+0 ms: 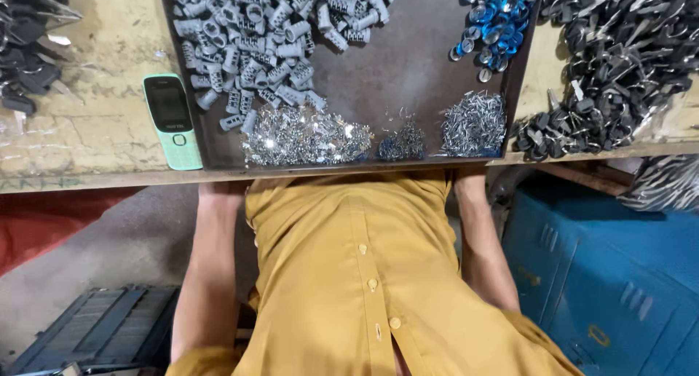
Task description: The person sits at a workbench assembling small lock cylinders by hand. They pick gray lock bodies from a tray, insert small metal pins and springs into each body, press the parts into place, and set finished assemblies back on the tray, repeating the cycle.
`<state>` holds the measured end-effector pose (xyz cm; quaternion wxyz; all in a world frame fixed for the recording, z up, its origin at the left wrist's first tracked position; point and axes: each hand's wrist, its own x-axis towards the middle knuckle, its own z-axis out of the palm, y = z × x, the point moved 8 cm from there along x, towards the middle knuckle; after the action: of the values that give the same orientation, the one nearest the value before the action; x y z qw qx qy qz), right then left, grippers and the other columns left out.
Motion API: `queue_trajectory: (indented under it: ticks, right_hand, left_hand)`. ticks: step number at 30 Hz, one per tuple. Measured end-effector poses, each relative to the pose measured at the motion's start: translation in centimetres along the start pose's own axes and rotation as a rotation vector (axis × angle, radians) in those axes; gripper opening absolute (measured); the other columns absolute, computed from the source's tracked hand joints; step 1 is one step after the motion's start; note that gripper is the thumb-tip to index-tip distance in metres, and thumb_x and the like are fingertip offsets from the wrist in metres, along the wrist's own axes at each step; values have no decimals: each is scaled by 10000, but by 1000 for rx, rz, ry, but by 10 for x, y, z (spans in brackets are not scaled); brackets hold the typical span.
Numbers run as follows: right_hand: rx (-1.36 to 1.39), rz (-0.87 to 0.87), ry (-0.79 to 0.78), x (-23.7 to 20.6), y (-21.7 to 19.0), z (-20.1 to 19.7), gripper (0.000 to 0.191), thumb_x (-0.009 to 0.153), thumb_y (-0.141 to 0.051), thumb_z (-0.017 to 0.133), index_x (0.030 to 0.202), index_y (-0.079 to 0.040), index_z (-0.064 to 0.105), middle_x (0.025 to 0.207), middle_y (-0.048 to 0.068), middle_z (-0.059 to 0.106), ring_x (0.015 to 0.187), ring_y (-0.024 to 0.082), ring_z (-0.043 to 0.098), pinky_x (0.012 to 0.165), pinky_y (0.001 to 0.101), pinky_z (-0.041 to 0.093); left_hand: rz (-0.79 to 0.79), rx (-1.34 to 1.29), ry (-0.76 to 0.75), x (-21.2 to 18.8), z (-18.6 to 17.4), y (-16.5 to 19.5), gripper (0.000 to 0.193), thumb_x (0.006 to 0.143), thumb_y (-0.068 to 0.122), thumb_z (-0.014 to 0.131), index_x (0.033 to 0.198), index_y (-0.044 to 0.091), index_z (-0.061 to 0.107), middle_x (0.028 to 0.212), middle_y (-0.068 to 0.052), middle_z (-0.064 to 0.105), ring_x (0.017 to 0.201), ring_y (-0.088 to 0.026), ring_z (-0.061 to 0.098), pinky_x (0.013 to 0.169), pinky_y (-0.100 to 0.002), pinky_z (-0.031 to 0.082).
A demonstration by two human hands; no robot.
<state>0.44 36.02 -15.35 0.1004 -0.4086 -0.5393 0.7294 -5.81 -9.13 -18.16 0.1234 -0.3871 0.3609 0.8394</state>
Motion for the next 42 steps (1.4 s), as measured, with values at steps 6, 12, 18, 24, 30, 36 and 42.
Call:
queue_trajectory:
  ticks: [6,12,18,24,30,36,42]
  right_hand:
    - [-329,-193,-79,-41,-5,-34,180,1016,-48,625,1168,34,678,1049,43,695,920,149,614,821,305,518]
    - [-1019,-328,-255,-35,-21,-14,238,952,-106,662,1114,67,680,1057,185,738,963,295,707,835,396,545]
    - [-1348,-470,-298,-43,-21,18,328,924,-205,681,1122,55,711,1076,259,719,1017,406,674,893,461,521]
    - [-1363,-322,-357,-32,-1,33,293,967,-255,635,1063,5,727,1008,216,719,981,355,677,894,467,509]
    - [-1048,-210,-358,-74,-12,0,185,1025,-155,610,957,13,647,784,197,613,746,338,583,733,458,477]
    - [-1249,-750,-450,-128,-89,49,92,922,-78,702,961,0,673,875,169,643,806,359,600,750,413,460]
    - [-1186,-906,-371,-157,-146,99,138,888,-30,800,958,-38,681,901,119,665,838,304,631,794,396,479]
  left_hand:
    - [146,118,9,-37,-41,-6,387,1056,194,511,1420,66,495,1368,-90,582,1211,-227,583,1078,-401,505]
    - [333,489,-53,-72,-36,-1,284,1065,36,520,1344,-8,547,1262,-42,610,1127,-131,557,979,-289,475]
    - [513,903,-148,-123,-12,-4,135,1006,12,479,1126,-5,538,960,-31,551,863,-98,486,761,-276,425]
    - [308,1184,-78,-150,-21,17,38,1013,33,510,1038,17,534,755,-82,558,617,-160,488,564,-357,420]
    - [1188,1491,-278,-186,77,83,193,890,-65,624,1052,-12,534,974,-177,643,868,-305,635,761,-422,541]
    - [958,1148,-337,-179,120,92,112,963,-56,617,1046,-14,554,942,-114,641,699,-148,541,638,-291,447]
    - [788,855,-711,-161,185,45,73,980,45,623,990,51,551,947,-49,574,826,-116,560,740,-257,472]
